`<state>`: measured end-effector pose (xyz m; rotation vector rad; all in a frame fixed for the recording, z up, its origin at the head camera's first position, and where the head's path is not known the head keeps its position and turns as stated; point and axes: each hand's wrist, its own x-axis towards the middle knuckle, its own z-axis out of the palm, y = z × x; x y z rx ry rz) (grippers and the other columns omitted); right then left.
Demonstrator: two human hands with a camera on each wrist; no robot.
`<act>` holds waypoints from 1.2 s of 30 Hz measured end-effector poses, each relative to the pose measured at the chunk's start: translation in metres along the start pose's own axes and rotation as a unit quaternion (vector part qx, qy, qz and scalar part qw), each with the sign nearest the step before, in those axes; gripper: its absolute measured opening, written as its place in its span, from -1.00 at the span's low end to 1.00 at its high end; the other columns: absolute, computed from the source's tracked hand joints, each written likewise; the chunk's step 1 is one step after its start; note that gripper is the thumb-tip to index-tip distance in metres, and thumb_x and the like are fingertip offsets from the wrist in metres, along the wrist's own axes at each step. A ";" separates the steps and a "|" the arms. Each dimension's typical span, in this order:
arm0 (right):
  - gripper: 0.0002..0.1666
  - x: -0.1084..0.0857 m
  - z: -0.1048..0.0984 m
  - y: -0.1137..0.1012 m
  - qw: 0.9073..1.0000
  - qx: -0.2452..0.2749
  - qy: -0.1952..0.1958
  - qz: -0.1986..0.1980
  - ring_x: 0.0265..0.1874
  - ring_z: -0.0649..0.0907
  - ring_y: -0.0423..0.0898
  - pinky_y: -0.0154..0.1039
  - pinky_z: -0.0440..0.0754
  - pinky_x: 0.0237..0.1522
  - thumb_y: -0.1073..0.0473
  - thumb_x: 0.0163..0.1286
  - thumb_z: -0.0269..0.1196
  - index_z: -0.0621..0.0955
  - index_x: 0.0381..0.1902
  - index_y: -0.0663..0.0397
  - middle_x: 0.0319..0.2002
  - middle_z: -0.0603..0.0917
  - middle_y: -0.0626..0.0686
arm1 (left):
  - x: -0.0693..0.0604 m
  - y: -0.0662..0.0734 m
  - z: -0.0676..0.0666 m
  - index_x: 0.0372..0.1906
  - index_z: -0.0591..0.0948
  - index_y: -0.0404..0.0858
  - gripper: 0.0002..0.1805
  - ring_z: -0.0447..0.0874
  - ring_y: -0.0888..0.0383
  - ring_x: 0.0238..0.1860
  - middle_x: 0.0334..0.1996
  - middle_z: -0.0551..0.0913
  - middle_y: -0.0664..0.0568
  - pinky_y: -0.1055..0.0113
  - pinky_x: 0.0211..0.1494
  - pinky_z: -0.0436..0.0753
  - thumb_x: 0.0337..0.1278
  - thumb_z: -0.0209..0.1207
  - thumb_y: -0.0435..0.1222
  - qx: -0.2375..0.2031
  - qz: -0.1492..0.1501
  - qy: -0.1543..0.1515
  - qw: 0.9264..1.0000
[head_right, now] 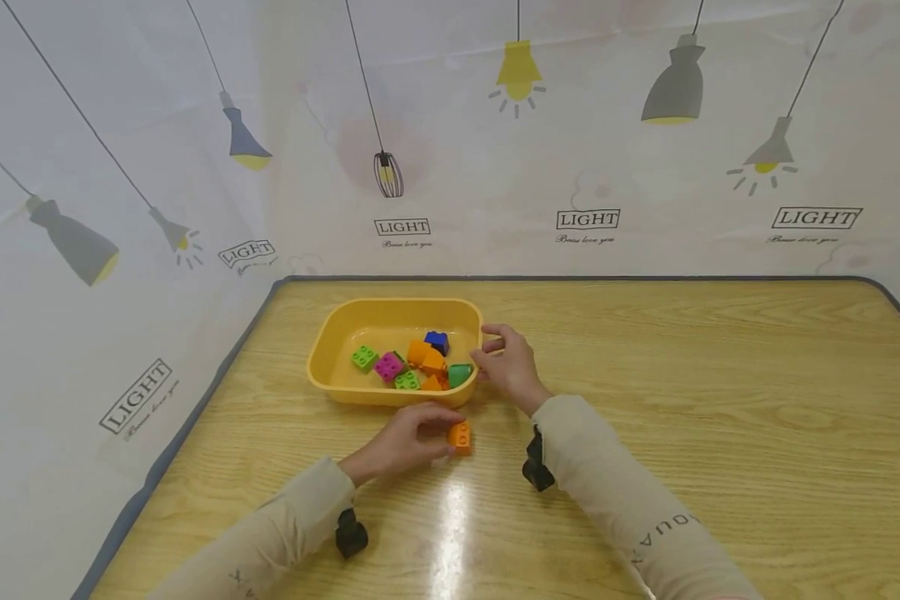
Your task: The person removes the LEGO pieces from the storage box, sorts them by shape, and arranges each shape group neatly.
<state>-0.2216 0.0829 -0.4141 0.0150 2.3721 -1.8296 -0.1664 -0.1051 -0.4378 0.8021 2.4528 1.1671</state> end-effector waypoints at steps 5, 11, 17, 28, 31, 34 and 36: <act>-0.44 0.000 0.000 -0.001 1.000 -0.002 -0.003 -0.002 -0.24 0.58 0.13 -0.17 0.60 -0.31 0.31 0.24 0.14 0.29 0.19 0.28 -0.12 0.45 0.32 | 0.002 0.000 0.000 0.01 0.54 -0.21 -0.60 0.43 0.22 -0.02 -0.06 0.55 0.11 0.38 0.07 0.39 -0.02 0.23 -0.30 0.009 -0.007 -0.007 1.000; -0.44 -0.001 -0.001 -0.002 1.000 -0.004 -0.001 0.001 -0.28 0.59 0.09 -0.20 0.61 -0.34 0.30 0.23 0.15 0.29 0.19 0.27 -0.13 0.45 0.30 | 0.002 0.001 0.000 0.03 0.54 -0.19 -0.59 0.41 0.24 0.00 -0.04 0.54 0.13 0.37 0.10 0.37 -0.02 0.23 -0.30 0.017 -0.014 -0.011 1.000; -0.44 -0.001 -0.001 -0.003 1.000 0.000 -0.001 0.005 -0.27 0.58 0.08 -0.22 0.61 -0.35 0.30 0.24 0.14 0.29 0.19 0.24 -0.11 0.45 0.29 | 0.000 -0.003 0.000 0.09 0.48 -0.23 -0.51 0.40 0.24 0.04 0.02 0.50 0.10 0.38 0.12 0.35 -0.03 0.24 -0.24 0.020 -0.001 -0.019 1.000; -0.45 0.000 0.001 -0.003 1.000 0.001 0.001 0.012 -0.28 0.58 0.08 -0.26 0.61 -0.37 0.30 0.24 0.14 0.30 0.19 0.23 -0.13 0.45 0.27 | -0.010 -0.003 -0.010 0.14 0.42 -0.26 -0.48 0.36 0.18 0.11 0.09 0.45 0.03 0.32 0.17 0.30 0.04 0.19 -0.23 0.051 0.037 -0.025 0.998; -0.44 -0.001 0.001 -0.002 1.000 0.003 0.001 0.006 -0.28 0.58 0.08 -0.22 0.61 -0.35 0.31 0.23 0.14 0.29 0.19 0.26 -0.14 0.45 0.28 | -0.013 0.001 -0.016 0.15 0.41 -0.24 -0.50 0.35 0.18 0.12 0.11 0.44 0.04 0.29 0.17 0.32 0.07 0.17 -0.23 0.045 0.030 -0.029 0.998; -0.44 -0.001 0.000 -0.002 1.000 0.004 0.000 0.004 -0.29 0.59 0.07 -0.20 0.61 -0.33 0.31 0.23 0.14 0.29 0.19 0.28 -0.14 0.45 0.29 | -0.015 0.004 -0.022 0.14 0.42 -0.24 -0.52 0.36 0.18 0.10 0.09 0.45 0.04 0.29 0.13 0.36 0.08 0.15 -0.24 0.041 0.033 -0.027 0.998; -0.44 -0.001 0.000 -0.002 1.000 0.003 -0.001 0.003 -0.29 0.58 0.06 -0.22 0.61 -0.34 0.31 0.23 0.14 0.29 0.19 0.29 -0.14 0.45 0.29 | -0.015 0.007 -0.026 0.11 0.44 -0.27 -0.55 0.40 0.16 0.08 0.07 0.47 0.01 0.28 0.11 0.39 0.08 0.15 -0.27 0.031 0.042 -0.023 0.998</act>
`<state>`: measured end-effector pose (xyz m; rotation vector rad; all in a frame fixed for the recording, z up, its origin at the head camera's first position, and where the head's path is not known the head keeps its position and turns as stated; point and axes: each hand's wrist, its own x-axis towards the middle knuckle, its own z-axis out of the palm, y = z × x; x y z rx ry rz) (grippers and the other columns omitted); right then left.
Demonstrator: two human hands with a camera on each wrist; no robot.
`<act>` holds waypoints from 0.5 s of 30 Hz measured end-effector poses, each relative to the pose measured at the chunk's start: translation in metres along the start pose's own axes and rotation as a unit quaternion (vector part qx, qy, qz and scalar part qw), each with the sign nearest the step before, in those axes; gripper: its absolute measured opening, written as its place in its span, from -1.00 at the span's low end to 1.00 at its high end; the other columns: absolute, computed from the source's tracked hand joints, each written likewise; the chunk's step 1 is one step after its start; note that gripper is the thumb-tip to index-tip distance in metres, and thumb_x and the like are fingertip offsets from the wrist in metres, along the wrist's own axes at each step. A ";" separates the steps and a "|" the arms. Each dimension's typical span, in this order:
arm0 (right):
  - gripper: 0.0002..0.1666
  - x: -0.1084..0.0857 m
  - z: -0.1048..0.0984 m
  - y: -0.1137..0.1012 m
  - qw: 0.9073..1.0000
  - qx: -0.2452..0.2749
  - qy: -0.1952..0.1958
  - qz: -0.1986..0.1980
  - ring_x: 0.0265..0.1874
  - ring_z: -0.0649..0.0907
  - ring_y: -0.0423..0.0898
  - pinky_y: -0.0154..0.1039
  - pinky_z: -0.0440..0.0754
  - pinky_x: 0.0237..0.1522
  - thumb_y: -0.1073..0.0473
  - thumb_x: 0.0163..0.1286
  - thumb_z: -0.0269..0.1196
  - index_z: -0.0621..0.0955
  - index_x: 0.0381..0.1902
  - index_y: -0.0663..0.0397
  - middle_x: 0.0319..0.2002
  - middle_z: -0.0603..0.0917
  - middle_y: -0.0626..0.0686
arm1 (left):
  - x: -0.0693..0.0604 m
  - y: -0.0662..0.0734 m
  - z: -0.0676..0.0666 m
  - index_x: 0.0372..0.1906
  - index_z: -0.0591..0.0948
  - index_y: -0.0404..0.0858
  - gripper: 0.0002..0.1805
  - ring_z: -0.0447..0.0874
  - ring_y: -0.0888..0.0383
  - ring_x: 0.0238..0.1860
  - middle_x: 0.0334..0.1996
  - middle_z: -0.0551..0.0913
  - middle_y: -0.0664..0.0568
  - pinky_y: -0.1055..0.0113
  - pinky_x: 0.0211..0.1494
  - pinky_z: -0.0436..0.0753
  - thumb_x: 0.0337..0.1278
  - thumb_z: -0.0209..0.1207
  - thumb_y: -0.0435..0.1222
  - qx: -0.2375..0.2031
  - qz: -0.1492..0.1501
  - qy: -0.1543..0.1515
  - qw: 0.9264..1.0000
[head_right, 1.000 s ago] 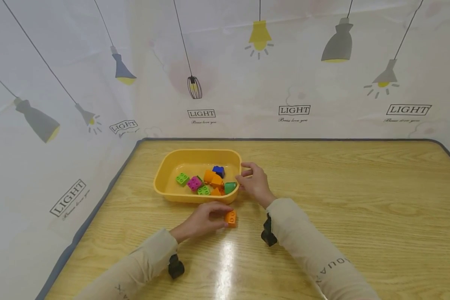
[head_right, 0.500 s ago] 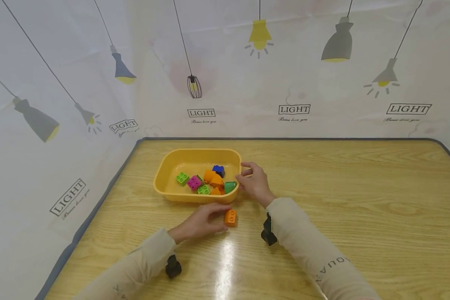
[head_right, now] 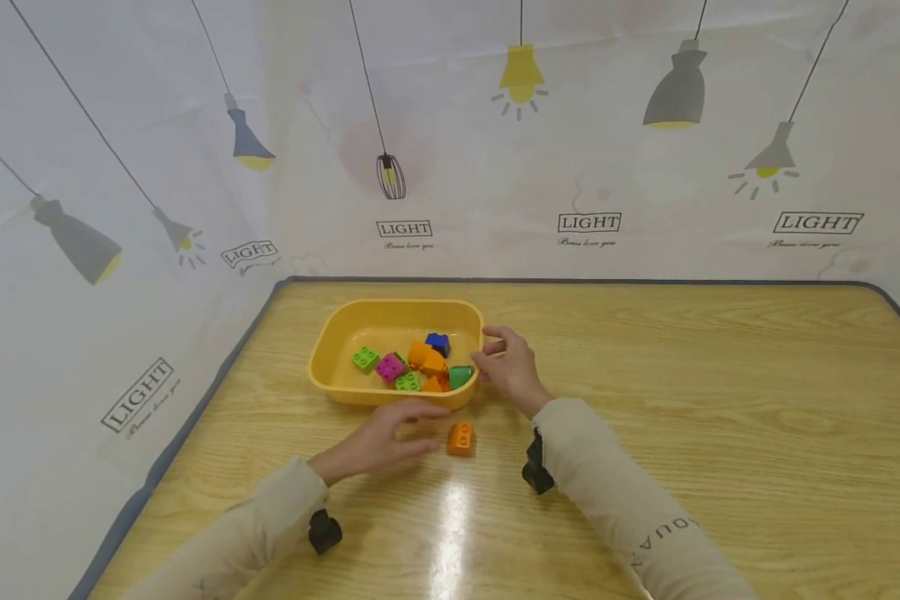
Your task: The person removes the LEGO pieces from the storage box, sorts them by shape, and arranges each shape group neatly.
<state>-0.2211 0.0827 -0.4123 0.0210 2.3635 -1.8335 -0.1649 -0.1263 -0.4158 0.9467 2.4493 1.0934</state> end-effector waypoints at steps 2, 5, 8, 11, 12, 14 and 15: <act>-0.44 0.000 0.000 0.000 1.000 -0.001 0.001 0.002 -0.29 0.58 0.06 -0.24 0.61 -0.34 0.31 0.24 0.14 0.29 0.19 0.28 -0.14 0.45 0.29 | 0.000 0.003 -0.003 0.08 0.46 -0.29 -0.58 0.43 0.14 0.04 0.03 0.49 0.00 0.27 0.09 0.41 0.08 0.15 -0.30 -0.008 0.009 0.007 1.000; -0.44 0.001 0.000 0.000 1.000 -0.004 0.003 0.003 -0.29 0.58 0.05 -0.26 0.61 -0.35 0.30 0.24 0.15 0.29 0.19 0.27 -0.14 0.45 0.28 | 0.002 0.007 -0.007 0.03 0.50 -0.31 -0.63 0.47 0.12 -0.02 -0.03 0.53 -0.01 0.28 0.07 0.42 0.08 0.15 -0.32 -0.014 0.022 0.021 0.999; -0.44 0.001 0.001 0.000 1.000 -0.005 0.003 0.003 -0.29 0.58 0.05 -0.27 0.61 -0.36 0.30 0.23 0.15 0.30 0.18 0.28 -0.15 0.45 0.28 | 0.006 0.012 -0.011 -0.02 0.52 -0.34 -0.67 0.50 0.08 -0.09 -0.10 0.57 -0.06 0.26 0.03 0.45 0.08 0.15 -0.32 -0.010 0.030 0.037 0.999; -0.44 0.001 0.001 0.001 1.000 0.001 0.003 0.000 -0.29 0.58 0.06 -0.28 0.61 -0.38 0.30 0.23 0.15 0.30 0.18 0.29 -0.15 0.46 0.29 | 0.012 0.015 -0.014 -0.06 0.54 -0.35 -0.70 0.52 0.06 -0.16 -0.16 0.58 -0.09 0.22 -0.02 0.49 0.09 0.14 -0.32 -0.001 0.042 0.058 0.997; -0.44 0.001 0.001 0.001 1.000 0.003 0.004 0.000 -0.29 0.58 0.06 -0.29 0.61 -0.39 0.31 0.22 0.15 0.30 0.18 0.29 -0.15 0.46 0.29 | 0.014 0.016 -0.015 -0.08 0.55 -0.35 -0.71 0.53 0.06 -0.17 -0.17 0.58 -0.08 0.22 -0.04 0.49 0.09 0.14 -0.32 0.003 0.045 0.066 0.997; -0.44 0.001 0.001 0.001 1.000 0.006 0.004 -0.001 -0.30 0.59 0.06 -0.28 0.61 -0.39 0.32 0.22 0.15 0.30 0.18 0.29 -0.15 0.46 0.29 | 0.018 0.016 -0.017 -0.09 0.55 -0.33 -0.73 0.52 0.08 -0.19 -0.18 0.58 -0.06 0.22 -0.06 0.50 0.10 0.13 -0.31 0.014 0.047 0.081 0.996; -0.44 0.001 0.002 0.001 1.000 0.007 0.004 -0.002 -0.31 0.59 0.05 -0.28 0.61 -0.39 0.32 0.22 0.15 0.30 0.18 0.29 -0.15 0.46 0.29 | 0.020 0.017 -0.018 -0.10 0.56 -0.33 -0.73 0.53 0.08 -0.19 -0.19 0.58 -0.05 0.21 -0.07 0.50 0.10 0.13 -0.31 0.017 0.047 0.088 0.995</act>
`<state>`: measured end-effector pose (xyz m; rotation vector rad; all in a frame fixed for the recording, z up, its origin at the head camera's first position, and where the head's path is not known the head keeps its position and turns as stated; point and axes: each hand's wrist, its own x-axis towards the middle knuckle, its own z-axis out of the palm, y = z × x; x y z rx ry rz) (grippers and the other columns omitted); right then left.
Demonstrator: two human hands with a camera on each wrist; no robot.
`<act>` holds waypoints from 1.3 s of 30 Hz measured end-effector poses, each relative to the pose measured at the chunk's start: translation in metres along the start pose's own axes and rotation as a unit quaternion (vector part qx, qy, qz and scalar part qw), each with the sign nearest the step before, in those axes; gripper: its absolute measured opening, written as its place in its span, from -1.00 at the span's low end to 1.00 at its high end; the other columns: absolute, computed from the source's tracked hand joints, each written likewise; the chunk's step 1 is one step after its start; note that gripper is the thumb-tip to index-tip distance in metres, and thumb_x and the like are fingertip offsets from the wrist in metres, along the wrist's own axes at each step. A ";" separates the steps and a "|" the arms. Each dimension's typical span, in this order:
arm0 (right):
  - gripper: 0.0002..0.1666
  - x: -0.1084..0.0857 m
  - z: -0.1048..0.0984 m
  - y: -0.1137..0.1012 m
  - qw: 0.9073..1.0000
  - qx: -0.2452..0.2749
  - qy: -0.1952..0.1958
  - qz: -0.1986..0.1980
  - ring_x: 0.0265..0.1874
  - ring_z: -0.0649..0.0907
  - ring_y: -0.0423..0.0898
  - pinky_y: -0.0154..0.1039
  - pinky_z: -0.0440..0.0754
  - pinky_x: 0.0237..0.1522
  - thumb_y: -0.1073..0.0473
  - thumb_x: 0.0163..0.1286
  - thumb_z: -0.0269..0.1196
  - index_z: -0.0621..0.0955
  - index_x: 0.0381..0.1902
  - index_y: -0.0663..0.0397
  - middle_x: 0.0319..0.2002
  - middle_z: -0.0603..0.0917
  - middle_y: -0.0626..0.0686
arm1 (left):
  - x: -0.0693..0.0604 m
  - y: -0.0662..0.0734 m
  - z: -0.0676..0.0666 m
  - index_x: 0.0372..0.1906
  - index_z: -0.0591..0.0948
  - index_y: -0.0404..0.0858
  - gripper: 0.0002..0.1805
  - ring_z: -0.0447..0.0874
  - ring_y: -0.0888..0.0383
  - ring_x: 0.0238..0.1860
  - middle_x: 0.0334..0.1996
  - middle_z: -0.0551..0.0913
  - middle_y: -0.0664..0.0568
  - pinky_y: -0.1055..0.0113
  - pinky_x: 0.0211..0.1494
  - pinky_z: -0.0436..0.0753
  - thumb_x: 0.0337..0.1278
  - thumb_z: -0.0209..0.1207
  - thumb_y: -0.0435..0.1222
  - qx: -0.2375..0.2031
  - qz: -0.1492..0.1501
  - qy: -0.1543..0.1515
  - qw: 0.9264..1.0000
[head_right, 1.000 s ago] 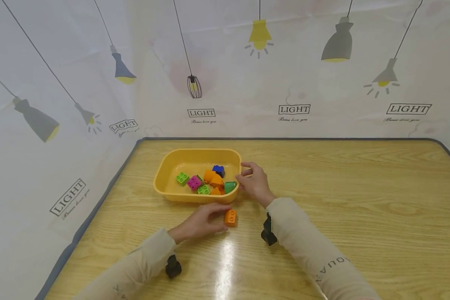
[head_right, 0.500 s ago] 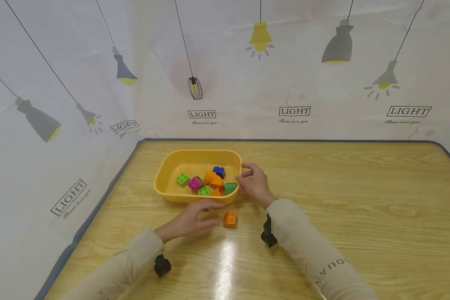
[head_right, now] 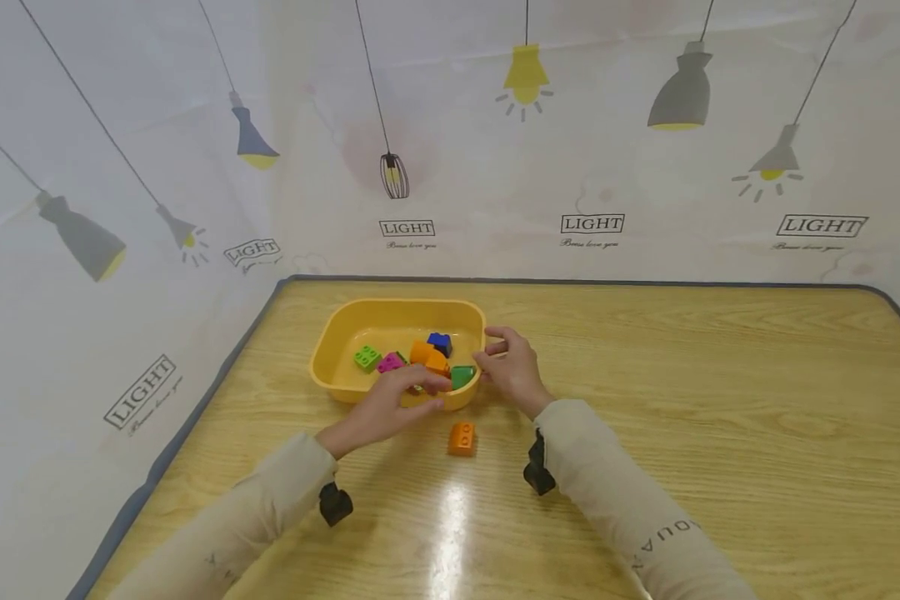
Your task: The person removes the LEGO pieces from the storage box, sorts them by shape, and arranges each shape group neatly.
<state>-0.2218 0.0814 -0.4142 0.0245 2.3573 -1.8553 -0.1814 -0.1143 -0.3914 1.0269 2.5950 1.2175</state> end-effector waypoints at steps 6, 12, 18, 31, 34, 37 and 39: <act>-0.45 0.001 -0.001 0.000 1.000 0.003 -0.002 0.002 -0.29 0.59 0.07 -0.28 0.61 -0.39 0.34 0.22 0.15 0.30 0.18 0.29 -0.14 0.46 0.30 | 0.015 -0.003 -0.004 -0.09 0.55 -0.39 -0.72 0.51 -0.06 -0.16 -0.19 0.55 -0.18 0.07 -0.05 0.48 0.10 0.13 -0.34 0.000 -0.008 0.017 1.000; -0.44 0.001 -0.002 0.001 1.000 0.000 -0.005 0.009 -0.23 0.58 0.11 -0.27 0.61 -0.36 0.31 0.23 0.15 0.29 0.19 0.26 -0.12 0.45 0.29 | 0.030 -0.009 -0.004 -0.02 0.53 -0.31 -0.68 0.48 0.02 -0.10 -0.12 0.52 -0.08 0.18 -0.03 0.48 0.12 0.12 -0.28 0.035 -0.062 0.005 0.997; -0.44 0.000 -0.002 -0.001 1.000 -0.003 -0.003 0.013 -0.23 0.58 0.10 -0.25 0.61 -0.35 0.31 0.24 0.14 0.29 0.20 0.26 -0.11 0.46 0.30 | 0.040 -0.015 -0.005 -0.01 0.52 -0.31 -0.67 0.43 0.03 -0.08 -0.09 0.48 -0.10 0.22 -0.03 0.46 0.13 0.11 -0.27 0.047 -0.086 0.002 0.995; -0.44 0.000 -0.002 -0.001 1.000 -0.004 -0.003 0.004 -0.33 0.60 0.01 -0.27 0.61 -0.38 0.32 0.23 0.15 0.30 0.19 0.27 -0.14 0.47 0.30 | 0.056 -0.033 -0.002 0.00 0.53 -0.31 -0.63 0.42 0.07 -0.07 -0.11 0.50 -0.05 0.25 0.05 0.41 0.05 0.18 -0.28 0.076 -0.151 0.012 0.985; -0.44 0.000 -0.002 -0.001 1.000 -0.003 -0.003 0.002 -0.32 0.60 0.02 -0.26 0.61 -0.38 0.33 0.23 0.15 0.29 0.19 0.27 -0.14 0.47 0.30 | 0.058 -0.035 -0.002 -0.01 0.54 -0.31 -0.62 0.42 0.06 -0.06 -0.11 0.51 -0.07 0.23 0.06 0.40 0.02 0.20 -0.28 0.091 -0.157 0.013 0.983; -0.44 0.000 -0.002 -0.001 1.000 -0.001 -0.001 -0.001 -0.32 0.60 0.03 -0.27 0.61 -0.39 0.34 0.22 0.15 0.30 0.18 0.28 -0.14 0.47 0.31 | 0.058 -0.037 -0.001 -0.02 0.55 -0.32 -0.62 0.42 0.05 -0.09 -0.13 0.53 -0.08 0.22 0.03 0.41 -0.01 0.22 -0.28 0.103 -0.153 0.012 0.983; -0.44 0.000 -0.001 0.000 1.000 0.002 0.001 -0.002 -0.32 0.60 0.03 -0.26 0.61 -0.40 0.34 0.22 0.15 0.30 0.18 0.29 -0.14 0.46 0.31 | 0.057 -0.038 -0.001 -0.04 0.56 -0.34 -0.61 0.43 0.05 -0.13 -0.16 0.53 -0.09 0.22 -0.01 0.41 -0.03 0.24 -0.28 0.105 -0.152 0.013 0.983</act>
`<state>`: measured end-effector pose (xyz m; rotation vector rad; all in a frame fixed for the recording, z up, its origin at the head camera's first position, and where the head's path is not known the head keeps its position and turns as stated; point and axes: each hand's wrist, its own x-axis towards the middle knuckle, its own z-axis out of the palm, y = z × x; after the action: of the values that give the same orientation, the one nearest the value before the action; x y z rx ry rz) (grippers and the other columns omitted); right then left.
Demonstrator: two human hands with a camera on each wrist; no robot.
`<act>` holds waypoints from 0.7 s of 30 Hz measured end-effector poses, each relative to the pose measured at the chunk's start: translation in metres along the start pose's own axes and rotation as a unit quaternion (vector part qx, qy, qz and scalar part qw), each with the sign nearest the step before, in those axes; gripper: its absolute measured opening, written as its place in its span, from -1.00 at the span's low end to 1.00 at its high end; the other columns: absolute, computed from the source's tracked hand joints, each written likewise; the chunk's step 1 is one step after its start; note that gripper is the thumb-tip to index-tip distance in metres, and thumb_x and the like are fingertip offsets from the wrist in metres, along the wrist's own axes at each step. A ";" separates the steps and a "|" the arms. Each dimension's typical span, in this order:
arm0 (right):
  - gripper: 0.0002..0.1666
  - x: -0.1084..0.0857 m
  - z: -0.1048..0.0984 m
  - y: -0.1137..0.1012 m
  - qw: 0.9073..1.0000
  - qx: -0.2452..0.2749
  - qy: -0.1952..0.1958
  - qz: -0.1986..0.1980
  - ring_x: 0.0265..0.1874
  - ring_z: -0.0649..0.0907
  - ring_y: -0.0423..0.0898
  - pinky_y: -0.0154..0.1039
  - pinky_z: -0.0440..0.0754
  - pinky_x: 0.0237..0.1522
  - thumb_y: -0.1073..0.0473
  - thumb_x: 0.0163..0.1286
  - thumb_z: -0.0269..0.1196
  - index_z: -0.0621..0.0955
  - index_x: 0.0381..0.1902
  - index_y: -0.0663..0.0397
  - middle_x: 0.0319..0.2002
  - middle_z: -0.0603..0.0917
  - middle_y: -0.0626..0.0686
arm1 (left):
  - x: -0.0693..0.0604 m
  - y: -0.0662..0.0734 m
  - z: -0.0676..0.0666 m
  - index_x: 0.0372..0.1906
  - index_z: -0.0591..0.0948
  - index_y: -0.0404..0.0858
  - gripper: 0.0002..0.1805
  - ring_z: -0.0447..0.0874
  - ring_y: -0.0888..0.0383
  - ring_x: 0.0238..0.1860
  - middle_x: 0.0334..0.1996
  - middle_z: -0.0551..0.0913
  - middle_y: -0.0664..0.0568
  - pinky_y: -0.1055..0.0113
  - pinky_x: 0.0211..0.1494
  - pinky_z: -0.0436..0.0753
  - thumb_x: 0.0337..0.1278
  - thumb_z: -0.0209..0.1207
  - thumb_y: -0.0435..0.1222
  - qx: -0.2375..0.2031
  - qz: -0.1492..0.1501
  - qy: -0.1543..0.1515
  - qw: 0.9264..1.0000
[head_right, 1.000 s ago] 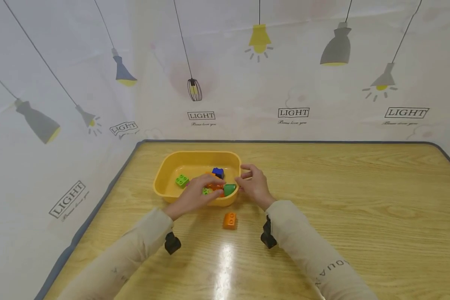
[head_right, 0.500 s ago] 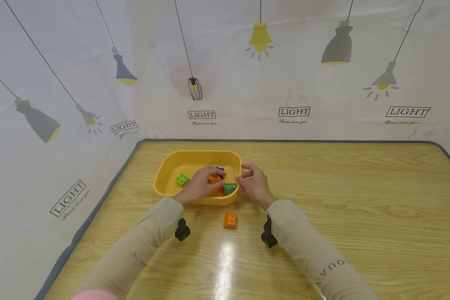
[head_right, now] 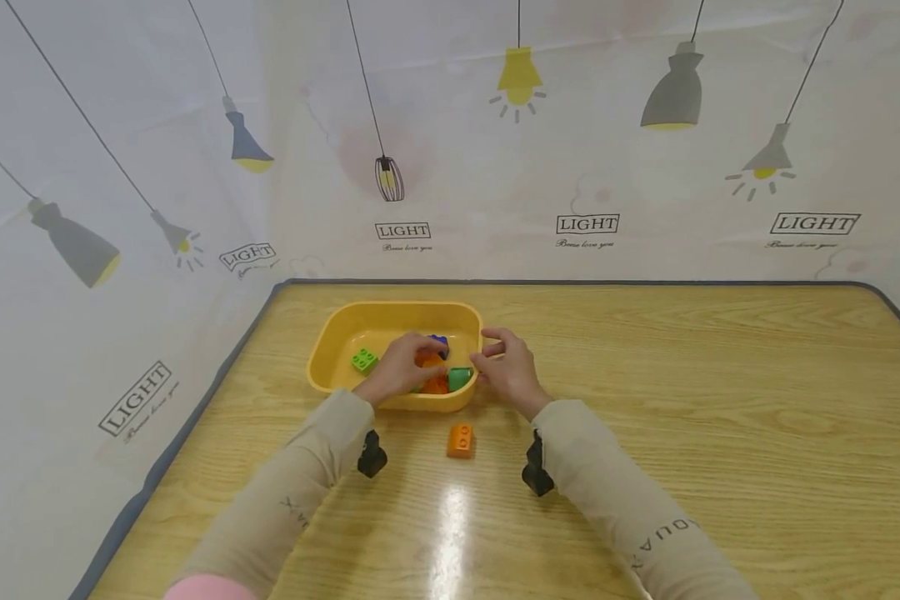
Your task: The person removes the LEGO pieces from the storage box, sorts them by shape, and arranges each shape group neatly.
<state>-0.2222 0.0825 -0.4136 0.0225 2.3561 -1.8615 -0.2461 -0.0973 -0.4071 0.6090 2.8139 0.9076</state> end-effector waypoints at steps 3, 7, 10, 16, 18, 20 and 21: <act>-0.44 0.000 0.001 0.000 1.000 0.002 0.000 0.002 -0.32 0.60 0.04 -0.26 0.61 -0.40 0.35 0.22 0.15 0.30 0.18 0.28 -0.14 0.46 0.31 | 0.000 -0.001 0.001 -0.04 0.56 -0.34 -0.61 0.42 0.06 -0.17 -0.18 0.53 -0.08 0.22 -0.05 0.42 -0.04 0.25 -0.29 -0.002 -0.005 -0.001 1.000; -0.44 0.000 0.001 -0.001 1.000 0.003 0.000 0.007 -0.29 0.59 0.08 -0.28 0.61 -0.40 0.34 0.22 0.15 0.30 0.19 0.27 -0.14 0.46 0.30 | -0.001 -0.002 0.002 -0.07 0.57 -0.34 -0.63 0.42 0.05 -0.18 -0.21 0.51 -0.08 0.23 -0.08 0.43 -0.05 0.25 -0.30 -0.003 -0.009 0.000 1.000; -0.44 0.000 0.001 -0.001 1.000 -0.001 0.000 0.010 -0.26 0.59 0.11 -0.29 0.61 -0.40 0.34 0.22 0.15 0.30 0.19 0.26 -0.13 0.46 0.30 | -0.001 -0.001 0.003 -0.12 0.59 -0.35 -0.67 0.42 0.05 -0.20 -0.23 0.51 -0.07 0.25 -0.11 0.44 -0.06 0.26 -0.30 0.000 -0.009 0.004 1.000; -0.44 0.001 0.000 -0.001 1.000 -0.003 -0.001 0.015 -0.26 0.59 0.08 -0.29 0.61 -0.38 0.32 0.23 0.15 0.29 0.19 0.26 -0.12 0.46 0.29 | 0.000 0.000 0.003 -0.18 0.62 -0.35 -0.71 0.39 0.06 -0.23 -0.26 0.51 -0.06 0.28 -0.14 0.42 -0.08 0.27 -0.31 0.010 -0.009 0.008 1.000; -0.43 0.000 0.000 -0.001 1.000 -0.003 -0.001 0.015 -0.26 0.59 0.07 -0.27 0.61 -0.37 0.32 0.23 0.15 0.29 0.19 0.25 -0.12 0.45 0.29 | 0.000 0.000 0.004 -0.19 0.62 -0.34 -0.71 0.38 0.07 -0.23 -0.26 0.52 -0.06 0.29 -0.14 0.42 -0.08 0.27 -0.30 0.016 -0.011 0.008 1.000; -0.43 0.000 0.000 0.000 1.000 -0.004 -0.003 0.016 -0.27 0.59 0.06 -0.27 0.61 -0.36 0.31 0.23 0.15 0.29 0.20 0.25 -0.12 0.45 0.28 | 0.001 0.000 0.004 -0.20 0.62 -0.33 -0.72 0.38 0.09 -0.23 -0.26 0.52 -0.05 0.29 -0.14 0.42 -0.08 0.27 -0.29 0.022 -0.012 0.008 1.000; -0.43 0.000 0.000 0.000 1.000 -0.005 -0.003 0.016 -0.27 0.59 0.06 -0.26 0.61 -0.36 0.31 0.23 0.15 0.29 0.20 0.25 -0.12 0.45 0.28 | 0.001 0.000 0.004 -0.20 0.63 -0.33 -0.72 0.38 0.09 -0.23 -0.26 0.53 -0.05 0.29 -0.13 0.42 -0.08 0.27 -0.29 0.025 -0.012 0.008 1.000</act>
<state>-0.2225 0.0827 -0.4135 0.0527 2.3465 -1.8342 -0.2461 -0.0950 -0.4105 0.5745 2.8598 0.8436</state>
